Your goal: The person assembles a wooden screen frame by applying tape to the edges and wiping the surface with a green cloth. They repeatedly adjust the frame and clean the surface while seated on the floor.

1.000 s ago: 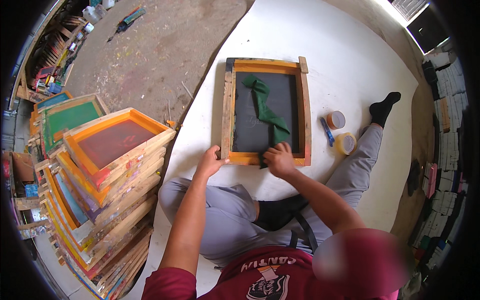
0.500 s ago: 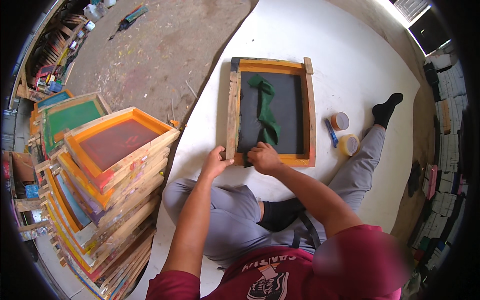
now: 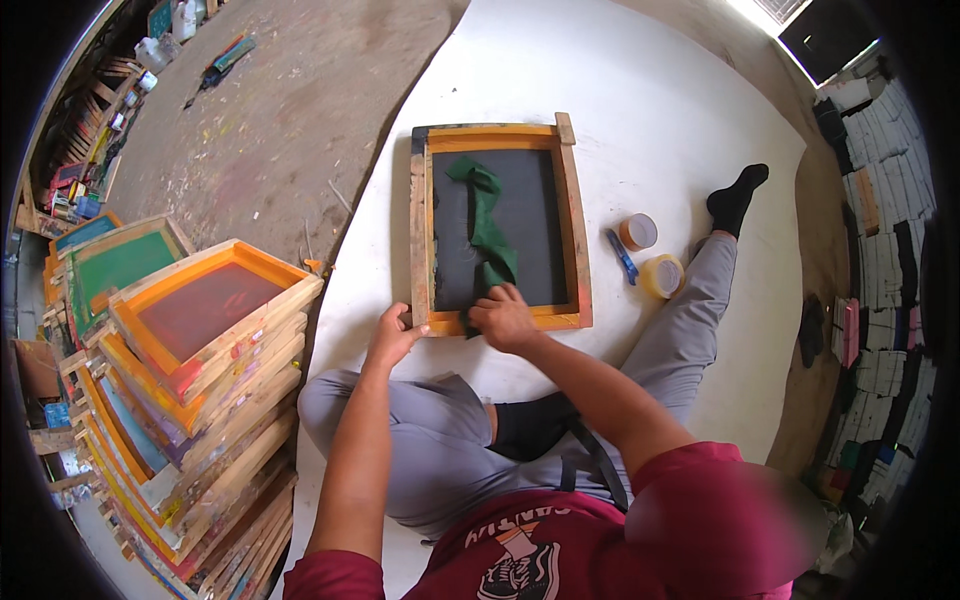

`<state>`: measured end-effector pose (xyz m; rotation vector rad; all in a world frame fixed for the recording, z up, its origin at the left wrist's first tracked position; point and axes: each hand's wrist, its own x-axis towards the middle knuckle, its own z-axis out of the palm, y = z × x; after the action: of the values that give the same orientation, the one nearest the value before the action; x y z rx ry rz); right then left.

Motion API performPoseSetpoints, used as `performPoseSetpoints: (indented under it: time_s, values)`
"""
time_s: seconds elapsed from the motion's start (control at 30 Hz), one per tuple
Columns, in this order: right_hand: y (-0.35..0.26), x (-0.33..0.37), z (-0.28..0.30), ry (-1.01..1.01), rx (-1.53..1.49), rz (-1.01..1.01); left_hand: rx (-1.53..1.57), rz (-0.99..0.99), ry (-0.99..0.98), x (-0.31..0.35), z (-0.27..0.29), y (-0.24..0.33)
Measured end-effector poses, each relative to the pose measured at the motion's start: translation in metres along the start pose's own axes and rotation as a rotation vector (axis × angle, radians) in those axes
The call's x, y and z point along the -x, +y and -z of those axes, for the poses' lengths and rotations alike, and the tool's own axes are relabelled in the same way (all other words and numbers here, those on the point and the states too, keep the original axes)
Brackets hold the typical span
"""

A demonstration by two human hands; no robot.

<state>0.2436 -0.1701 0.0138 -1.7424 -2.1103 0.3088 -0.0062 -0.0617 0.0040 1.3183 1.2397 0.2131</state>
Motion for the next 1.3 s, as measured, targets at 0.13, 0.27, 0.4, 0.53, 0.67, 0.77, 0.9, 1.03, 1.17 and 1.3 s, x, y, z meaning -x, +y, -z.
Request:
performPoseSetpoints:
  time_s: [0.13,0.27,0.4,0.53,0.67,0.77,0.9,1.03,1.17,1.3]
  values:
    - [0.063,0.064,0.047,-0.148,0.126,-0.095,-0.084,0.002,0.052,0.003,-0.001,0.005]
    - [0.103,0.099,0.083,-0.205,0.198,-0.074,-0.082,-0.005,0.065,0.003,-0.002,0.003]
    - [0.095,0.095,0.073,-0.245,0.231,-0.143,-0.085,0.005,0.056,0.003,-0.003,0.003]
    - [0.065,0.068,0.04,-0.005,0.117,-0.069,-0.103,0.003,0.07,0.001,-0.002,0.003]
    - [0.063,0.062,0.046,-0.134,0.096,-0.082,-0.107,0.034,0.098,0.005,-0.004,0.001]
    - [0.087,0.083,0.067,-0.13,0.117,-0.064,-0.133,0.038,0.111,0.005,-0.005,0.001]
    - [0.095,0.091,0.071,-0.126,0.142,-0.061,-0.121,0.018,0.099,0.003,-0.003,-0.005]
    - [0.071,0.071,0.046,-0.098,0.111,-0.053,-0.103,0.016,0.071,0.006,-0.005,0.003]
    - [0.02,0.019,0.005,0.075,-0.005,0.053,-0.097,0.014,0.116,0.006,-0.006,-0.001]
    - [-0.024,-0.023,-0.029,0.076,-0.075,0.039,-0.122,0.014,0.109,-0.001,-0.005,-0.008]
